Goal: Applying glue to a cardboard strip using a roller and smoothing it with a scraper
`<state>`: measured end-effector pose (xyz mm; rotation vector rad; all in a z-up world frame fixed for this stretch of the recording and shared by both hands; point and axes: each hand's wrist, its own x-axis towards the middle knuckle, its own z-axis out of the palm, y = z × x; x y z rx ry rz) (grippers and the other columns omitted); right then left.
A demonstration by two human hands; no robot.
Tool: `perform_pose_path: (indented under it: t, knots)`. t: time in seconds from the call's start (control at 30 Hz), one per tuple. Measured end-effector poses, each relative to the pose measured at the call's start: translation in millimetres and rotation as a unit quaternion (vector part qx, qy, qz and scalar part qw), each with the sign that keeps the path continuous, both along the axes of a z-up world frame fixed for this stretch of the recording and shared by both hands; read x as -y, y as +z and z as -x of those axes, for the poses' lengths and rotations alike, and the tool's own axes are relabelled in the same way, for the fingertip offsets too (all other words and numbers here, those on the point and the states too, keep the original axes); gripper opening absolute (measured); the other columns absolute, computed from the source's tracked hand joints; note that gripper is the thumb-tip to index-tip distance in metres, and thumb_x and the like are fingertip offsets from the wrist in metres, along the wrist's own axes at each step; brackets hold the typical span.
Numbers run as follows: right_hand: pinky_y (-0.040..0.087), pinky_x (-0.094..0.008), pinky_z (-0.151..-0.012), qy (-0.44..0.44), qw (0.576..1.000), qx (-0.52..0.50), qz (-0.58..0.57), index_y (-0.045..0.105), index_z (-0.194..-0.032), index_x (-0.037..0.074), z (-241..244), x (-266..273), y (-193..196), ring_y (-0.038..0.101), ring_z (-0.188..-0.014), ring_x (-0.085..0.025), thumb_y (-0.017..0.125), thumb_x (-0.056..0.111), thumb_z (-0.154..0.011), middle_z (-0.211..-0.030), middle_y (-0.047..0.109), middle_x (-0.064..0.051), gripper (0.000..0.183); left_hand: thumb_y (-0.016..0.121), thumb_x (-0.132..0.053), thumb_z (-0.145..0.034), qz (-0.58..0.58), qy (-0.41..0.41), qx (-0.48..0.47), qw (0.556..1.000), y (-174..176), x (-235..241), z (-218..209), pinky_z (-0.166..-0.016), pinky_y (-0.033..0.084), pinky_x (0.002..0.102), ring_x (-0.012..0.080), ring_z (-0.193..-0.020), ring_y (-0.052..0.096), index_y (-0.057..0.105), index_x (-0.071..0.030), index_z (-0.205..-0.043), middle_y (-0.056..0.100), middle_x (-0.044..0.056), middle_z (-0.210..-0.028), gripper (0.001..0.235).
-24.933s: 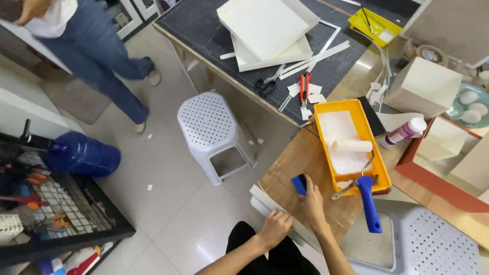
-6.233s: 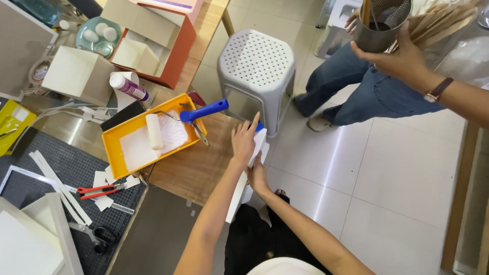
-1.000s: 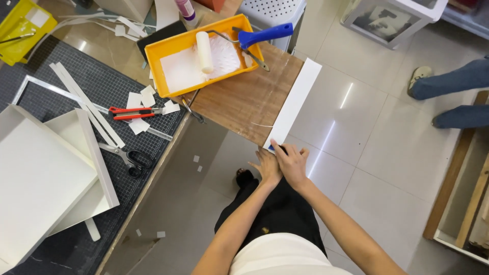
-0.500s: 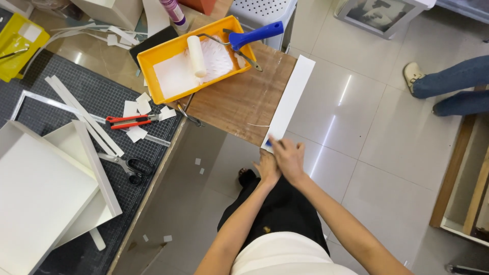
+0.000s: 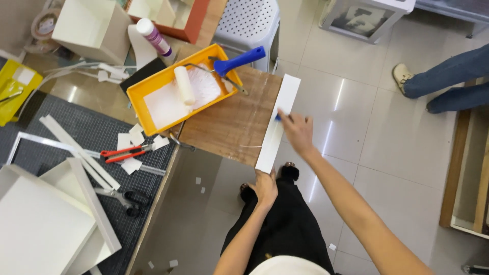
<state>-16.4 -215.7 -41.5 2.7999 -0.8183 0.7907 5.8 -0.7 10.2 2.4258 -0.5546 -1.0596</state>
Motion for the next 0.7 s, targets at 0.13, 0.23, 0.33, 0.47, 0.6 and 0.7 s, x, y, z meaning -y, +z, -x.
perform_pose_path:
  t: [0.13, 0.23, 0.33, 0.47, 0.6, 0.7]
  knots:
    - [0.036, -0.039, -0.078, -0.043, 0.999, 0.005, -0.027, 0.054, -0.146, 0.032, -10.9, 11.7, 16.1, 0.054, -0.081, -0.018, 0.063, 0.026, -0.098, -0.093, 0.054, 0.001, 0.049, 0.032, -0.047, -0.108, -0.021, -0.007, 0.036, 0.999, -7.8, 4.9, 2.3, -0.111, 0.011, 0.074, 0.0397, -0.122, 0.062, 0.027, 0.013, -0.142, 0.057, 0.031, -0.132, 0.070]
    - [0.033, -0.060, -0.091, 0.025, 0.987, -0.024, -0.154, 0.065, -0.129, 0.021, 15.0, -78.5, 38.0, 0.059, -0.093, -0.028, 0.061, 0.018, -0.097, -0.098, 0.061, -0.008, 0.032, 0.033, -0.045, -0.108, -0.029, -0.002, 0.026, 0.999, 11.2, 6.2, -1.6, -0.111, 0.014, 0.074, 0.0388, -0.124, 0.060, 0.027, 0.011, -0.142, 0.055, 0.030, -0.135, 0.066]
    - [0.037, -0.039, -0.077, 0.142, 0.978, -0.031, -0.152, 0.062, -0.134, 0.032, 39.4, -124.2, 50.6, 0.057, -0.081, -0.020, 0.053, 0.027, -0.100, -0.095, 0.059, -0.001, 0.035, 0.049, -0.023, -0.103, -0.047, -0.055, -0.004, 0.997, 22.4, 9.0, -4.8, -0.110, 0.009, 0.079, 0.0319, -0.143, 0.040, 0.020, 0.003, -0.151, 0.036, 0.018, -0.155, 0.062]
    - [0.031, -0.037, -0.075, 0.155, 0.984, -0.019, -0.088, 0.055, -0.142, 0.027, 24.5, -36.2, 32.9, 0.057, -0.080, -0.016, 0.047, 0.004, -0.092, -0.103, 0.062, 0.001, 0.055, 0.038, -0.043, -0.103, -0.048, 0.023, 0.009, 0.999, -38.7, 1.8, 6.7, -0.110, 0.005, 0.078, 0.0329, -0.129, 0.055, 0.032, 0.001, -0.143, 0.056, 0.020, -0.133, 0.060]
    - [0.029, -0.036, -0.069, 0.058, 0.997, 0.009, 0.041, 0.051, -0.149, 0.026, -21.9, 82.7, 33.9, 0.055, -0.074, -0.017, 0.051, -0.010, -0.092, -0.096, 0.060, 0.000, 0.067, 0.036, -0.050, -0.101, -0.001, 0.093, -0.040, 0.995, -31.9, 6.9, 4.1, -0.113, -0.001, 0.076, 0.0310, -0.135, 0.047, 0.022, -0.004, -0.151, 0.049, 0.013, -0.144, 0.070]
    - [0.025, -0.033, -0.066, 0.016, 0.994, 0.044, 0.099, 0.060, -0.140, 0.022, -49.2, 138.1, 43.5, 0.043, -0.067, -0.016, 0.047, -0.017, -0.085, -0.081, 0.049, 0.001, 0.068, 0.040, -0.046, -0.100, 0.026, 0.130, -0.059, 0.989, -13.7, 9.5, 4.7, -0.114, -0.004, 0.074, 0.0292, -0.135, 0.049, 0.025, -0.012, -0.150, 0.052, 0.010, -0.144, 0.062]
